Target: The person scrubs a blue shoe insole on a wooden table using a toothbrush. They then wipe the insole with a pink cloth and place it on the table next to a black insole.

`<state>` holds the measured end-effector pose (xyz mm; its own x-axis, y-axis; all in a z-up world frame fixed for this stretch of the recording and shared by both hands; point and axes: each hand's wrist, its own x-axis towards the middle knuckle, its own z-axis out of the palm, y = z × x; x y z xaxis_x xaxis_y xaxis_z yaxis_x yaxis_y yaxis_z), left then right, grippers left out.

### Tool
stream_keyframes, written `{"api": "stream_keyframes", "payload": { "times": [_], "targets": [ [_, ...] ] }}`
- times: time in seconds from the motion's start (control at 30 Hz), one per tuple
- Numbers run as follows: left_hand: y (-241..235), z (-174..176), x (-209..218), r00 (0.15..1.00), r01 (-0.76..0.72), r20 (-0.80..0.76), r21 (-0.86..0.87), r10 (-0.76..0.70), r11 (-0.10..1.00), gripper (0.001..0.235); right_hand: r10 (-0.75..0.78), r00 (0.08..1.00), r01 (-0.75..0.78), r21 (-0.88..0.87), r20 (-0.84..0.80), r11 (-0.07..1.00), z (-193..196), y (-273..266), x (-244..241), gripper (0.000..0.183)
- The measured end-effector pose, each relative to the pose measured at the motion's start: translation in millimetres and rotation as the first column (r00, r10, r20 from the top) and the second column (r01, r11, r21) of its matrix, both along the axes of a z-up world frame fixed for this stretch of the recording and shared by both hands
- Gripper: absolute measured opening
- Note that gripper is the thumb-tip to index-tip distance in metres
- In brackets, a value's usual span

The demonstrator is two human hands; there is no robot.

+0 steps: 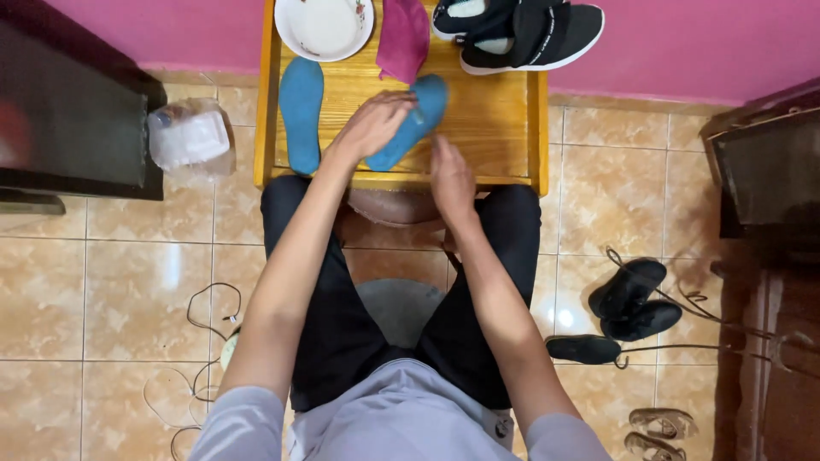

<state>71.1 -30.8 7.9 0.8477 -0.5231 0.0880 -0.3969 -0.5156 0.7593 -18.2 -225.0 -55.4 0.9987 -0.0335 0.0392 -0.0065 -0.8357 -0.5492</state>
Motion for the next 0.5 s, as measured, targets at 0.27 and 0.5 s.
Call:
{"api": "stream_keyframes", "payload": {
  "times": [0.27,0.5],
  "targets": [
    [-22,4,43,0.98,0.08,-0.195,0.199,-0.04,0.977,0.053,0.025,0.998,-0.024,-0.021,0.062,1.0,21,1,-4,0.041],
    [-9,7,48,0.97,0.003,-0.245,0.002,-0.003,1.0,0.049,0.128,0.977,-0.143,0.078,0.171,0.987,25,21,-19,0.052]
  ]
}}
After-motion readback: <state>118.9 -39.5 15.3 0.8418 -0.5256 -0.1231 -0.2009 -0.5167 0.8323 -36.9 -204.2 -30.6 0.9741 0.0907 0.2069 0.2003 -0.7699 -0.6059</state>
